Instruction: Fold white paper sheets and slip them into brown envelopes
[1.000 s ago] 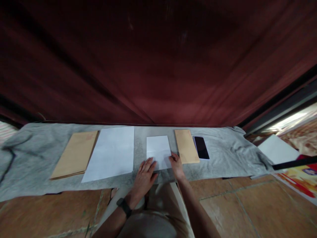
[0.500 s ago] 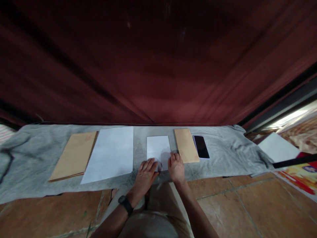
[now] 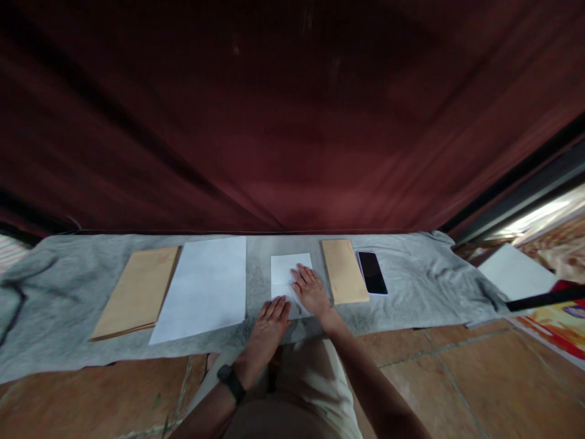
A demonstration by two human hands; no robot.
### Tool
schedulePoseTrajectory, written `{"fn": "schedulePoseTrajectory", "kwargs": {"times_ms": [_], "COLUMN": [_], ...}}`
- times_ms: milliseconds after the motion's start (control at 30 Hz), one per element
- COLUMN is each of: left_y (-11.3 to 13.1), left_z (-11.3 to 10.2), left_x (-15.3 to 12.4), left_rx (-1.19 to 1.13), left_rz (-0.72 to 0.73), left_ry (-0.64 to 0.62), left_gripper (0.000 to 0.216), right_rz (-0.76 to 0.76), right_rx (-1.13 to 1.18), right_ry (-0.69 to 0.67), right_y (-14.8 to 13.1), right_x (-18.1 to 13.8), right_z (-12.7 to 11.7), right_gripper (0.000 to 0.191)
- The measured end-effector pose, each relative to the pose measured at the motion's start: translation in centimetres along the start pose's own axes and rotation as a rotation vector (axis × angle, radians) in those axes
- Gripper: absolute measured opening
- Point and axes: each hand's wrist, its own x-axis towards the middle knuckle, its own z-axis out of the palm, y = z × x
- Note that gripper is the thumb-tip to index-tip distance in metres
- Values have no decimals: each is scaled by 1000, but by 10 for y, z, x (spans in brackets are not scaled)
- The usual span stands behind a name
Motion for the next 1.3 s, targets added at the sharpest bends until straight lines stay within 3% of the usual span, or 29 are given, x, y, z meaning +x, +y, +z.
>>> {"fn": "schedulePoseTrajectory", "kwargs": {"times_ms": [200, 400, 600, 700, 867, 1000, 1167, 1300], "left_y": [6, 3, -10, -14, -28, -39, -44, -45], "left_z": [-1, -9, -34, -37, -33, -32, -38, -43], "left_x": [1, 9, 2, -8, -13, -8, 0, 8], "left_rx": [72, 14, -131, -193, -287, -381, -567, -713], "left_rz": [23, -28, 7, 23, -58, -143, -304, -416], "left_ry": [-63, -13, -21, -6, 29, 15, 20, 46], "left_gripper": [54, 54, 41, 33, 38, 22, 25, 25], "right_rz": [84, 37, -88, -84, -10, 34, 100, 261], "right_rx": [37, 209, 422, 496, 542, 549, 534, 496], "right_ry": [35, 60, -42, -11, 70, 61, 31, 52], "right_y": [8, -2, 3, 9, 12, 13, 14, 11], "right_x": [7, -47, -96, -105, -104, -97, -86, -78], "right_z": [-3, -7, -29, -33, -31, -33, -37, -35], "right_gripper": [45, 44, 51, 39, 33, 34, 29, 26]}}
